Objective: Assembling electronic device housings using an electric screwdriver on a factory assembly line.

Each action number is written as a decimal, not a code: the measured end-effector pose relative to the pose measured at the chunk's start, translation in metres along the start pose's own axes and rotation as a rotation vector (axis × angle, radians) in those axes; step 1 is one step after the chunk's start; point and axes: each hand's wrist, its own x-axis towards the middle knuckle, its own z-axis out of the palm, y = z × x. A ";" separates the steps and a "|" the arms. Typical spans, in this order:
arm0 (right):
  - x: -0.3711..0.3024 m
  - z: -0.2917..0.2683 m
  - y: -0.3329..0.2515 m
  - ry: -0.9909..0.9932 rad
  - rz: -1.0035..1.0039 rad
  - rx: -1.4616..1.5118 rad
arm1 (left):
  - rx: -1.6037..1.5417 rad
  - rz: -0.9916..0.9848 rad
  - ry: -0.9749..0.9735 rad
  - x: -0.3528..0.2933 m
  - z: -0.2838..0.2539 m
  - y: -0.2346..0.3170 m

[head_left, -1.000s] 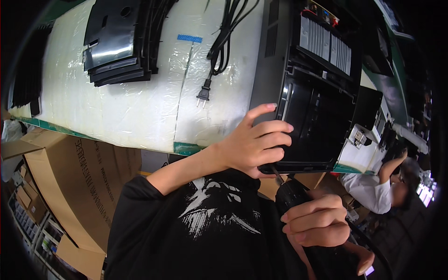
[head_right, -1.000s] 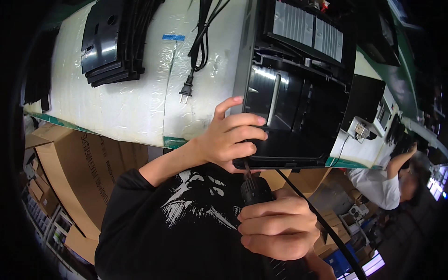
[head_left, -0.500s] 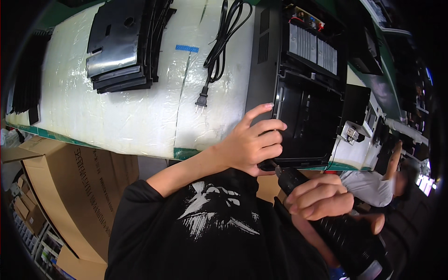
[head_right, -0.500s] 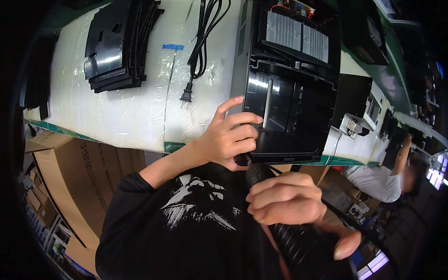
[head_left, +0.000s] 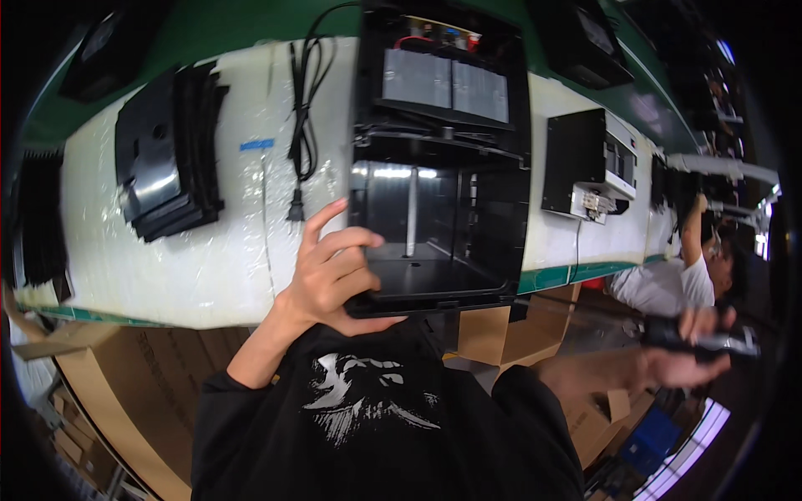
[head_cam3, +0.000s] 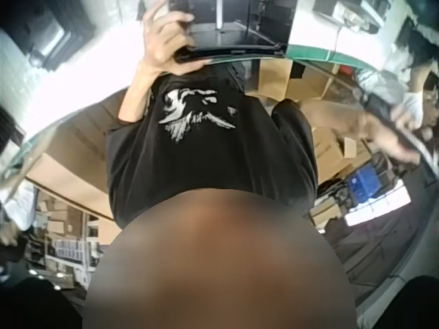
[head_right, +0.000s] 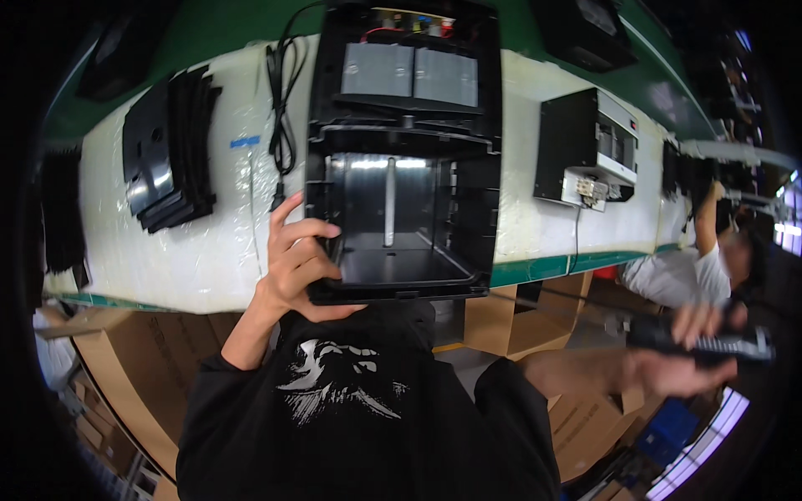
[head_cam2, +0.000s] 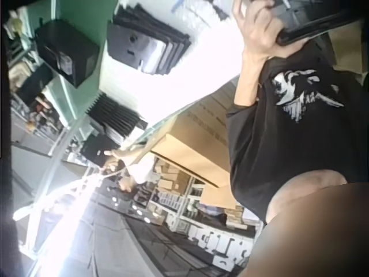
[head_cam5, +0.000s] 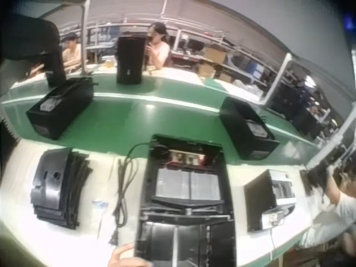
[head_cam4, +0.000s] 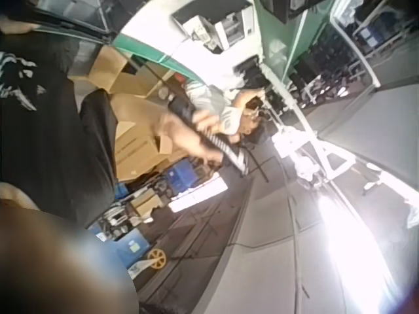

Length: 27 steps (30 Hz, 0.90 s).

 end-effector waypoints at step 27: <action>-0.083 -0.177 0.206 0.606 0.328 -1.445 | -0.026 -0.024 0.341 -0.020 0.016 0.009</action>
